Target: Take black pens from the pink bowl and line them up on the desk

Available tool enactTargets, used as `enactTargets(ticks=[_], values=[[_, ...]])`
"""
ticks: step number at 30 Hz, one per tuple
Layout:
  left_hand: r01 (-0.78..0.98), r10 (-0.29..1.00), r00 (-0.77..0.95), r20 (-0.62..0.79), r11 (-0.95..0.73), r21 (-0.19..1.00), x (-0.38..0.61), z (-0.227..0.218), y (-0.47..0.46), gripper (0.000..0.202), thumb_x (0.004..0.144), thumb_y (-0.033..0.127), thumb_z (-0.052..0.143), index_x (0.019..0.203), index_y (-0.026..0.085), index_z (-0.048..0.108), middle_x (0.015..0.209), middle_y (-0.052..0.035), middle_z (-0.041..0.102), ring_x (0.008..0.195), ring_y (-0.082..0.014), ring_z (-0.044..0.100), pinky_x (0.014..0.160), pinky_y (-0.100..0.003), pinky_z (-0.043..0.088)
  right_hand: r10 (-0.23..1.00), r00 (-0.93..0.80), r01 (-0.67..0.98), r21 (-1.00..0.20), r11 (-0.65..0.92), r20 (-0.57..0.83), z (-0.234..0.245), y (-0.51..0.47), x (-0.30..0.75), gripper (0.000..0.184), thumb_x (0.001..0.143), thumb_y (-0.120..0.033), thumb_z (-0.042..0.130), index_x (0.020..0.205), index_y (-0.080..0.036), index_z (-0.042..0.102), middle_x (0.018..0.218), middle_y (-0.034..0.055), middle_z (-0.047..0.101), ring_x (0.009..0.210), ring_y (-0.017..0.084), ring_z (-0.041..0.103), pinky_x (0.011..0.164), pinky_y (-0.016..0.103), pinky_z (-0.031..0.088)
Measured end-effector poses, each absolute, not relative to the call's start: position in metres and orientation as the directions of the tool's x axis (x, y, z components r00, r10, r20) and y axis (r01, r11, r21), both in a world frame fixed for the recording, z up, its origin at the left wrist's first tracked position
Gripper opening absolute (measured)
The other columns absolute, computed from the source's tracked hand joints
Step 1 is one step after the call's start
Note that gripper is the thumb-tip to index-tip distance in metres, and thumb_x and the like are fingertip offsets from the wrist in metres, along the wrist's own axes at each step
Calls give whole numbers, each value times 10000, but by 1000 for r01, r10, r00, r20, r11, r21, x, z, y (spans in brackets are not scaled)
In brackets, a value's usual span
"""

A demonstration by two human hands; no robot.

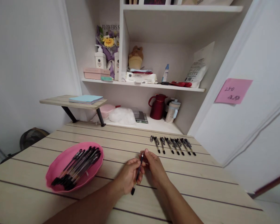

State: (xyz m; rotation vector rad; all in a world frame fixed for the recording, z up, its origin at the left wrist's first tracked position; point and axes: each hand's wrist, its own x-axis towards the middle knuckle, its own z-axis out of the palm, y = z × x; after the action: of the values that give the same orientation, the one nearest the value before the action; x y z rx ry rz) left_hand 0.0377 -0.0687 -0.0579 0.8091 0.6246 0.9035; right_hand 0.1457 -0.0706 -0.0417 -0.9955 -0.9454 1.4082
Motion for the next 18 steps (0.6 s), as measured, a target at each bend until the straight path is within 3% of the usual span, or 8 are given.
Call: enactTargets(ticks=[4,9,14,18], values=[[-417,855,499,-145,383,824,38,-60,-67,243,702,376,535,790,151,507,532,31,523,321,-42,391,348,-183,179,997,-30,-312,-947,-76,-70,-41,-72,147,376,682,-522,606,604,-174,486,403,-48,451,297,114,433,331,247,354],[-416,847,513,-143,391,821,39,-62,-66,248,698,379,541,784,149,506,531,31,520,312,-31,354,344,-182,138,998,-57,-354,-934,-53,-35,-44,-70,152,334,702,-492,606,714,-163,550,476,-38,506,341,102,454,375,234,345],[-397,842,521,-138,382,834,38,-61,-66,224,694,359,531,775,153,496,529,32,518,302,-28,336,338,-181,121,998,-34,-325,-944,-65,-58,-43,-70,153,343,651,-464,671,617,-160,514,437,-47,475,322,91,434,370,229,339],[-397,839,529,-131,380,835,38,-61,-65,230,688,365,529,771,154,491,527,30,517,295,-28,334,337,-181,112,996,-83,-373,-925,-71,-43,-43,-71,152,356,648,-485,664,736,-154,565,483,-40,512,339,88,441,367,225,340]])
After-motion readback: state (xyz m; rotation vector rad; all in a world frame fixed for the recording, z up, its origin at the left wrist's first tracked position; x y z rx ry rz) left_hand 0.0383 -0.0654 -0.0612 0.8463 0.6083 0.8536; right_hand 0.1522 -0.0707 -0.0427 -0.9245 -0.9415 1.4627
